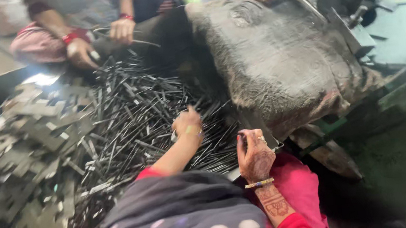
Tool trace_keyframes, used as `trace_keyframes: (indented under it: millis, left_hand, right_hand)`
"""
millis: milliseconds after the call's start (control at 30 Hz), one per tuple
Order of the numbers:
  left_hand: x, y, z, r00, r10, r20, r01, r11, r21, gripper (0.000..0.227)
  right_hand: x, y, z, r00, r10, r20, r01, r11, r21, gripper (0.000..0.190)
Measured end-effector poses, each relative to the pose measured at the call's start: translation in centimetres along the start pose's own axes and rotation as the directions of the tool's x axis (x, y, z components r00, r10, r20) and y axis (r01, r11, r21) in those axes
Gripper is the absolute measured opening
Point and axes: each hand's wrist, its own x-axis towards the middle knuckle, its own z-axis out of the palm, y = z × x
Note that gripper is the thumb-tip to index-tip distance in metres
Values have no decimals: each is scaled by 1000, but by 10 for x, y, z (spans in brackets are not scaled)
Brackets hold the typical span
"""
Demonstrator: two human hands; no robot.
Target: The person is assembling small metal parts by inserting nails into metal brackets. They pick up brackets and nails from a large pile and insert the nails into the holes of the brackets.
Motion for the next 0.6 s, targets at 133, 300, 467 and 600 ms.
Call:
trace_keyframes:
  millis: [133,300,467,600]
  left_hand:
    - [-94,-82,-14,955,237,-178,-216,967,132,53]
    - [-174,-156,-67,936,323,-137,-253,893,371,59]
    - [-233,-234,-89,963,226,-147,-149,900,410,62]
    - [-283,-275,-117,973,188,-134,-128,923,364,58]
  right_hand:
    - [0,-2,-2,1000,-3,-12,3,1000,-3,15]
    - [8,-3,-3,999,-10,-51,5,995,-95,17]
    - [0,3,1,1000,8,-9,-9,996,-87,21]
    - [-1,4,4,999,-35,-22,32,991,-132,22]
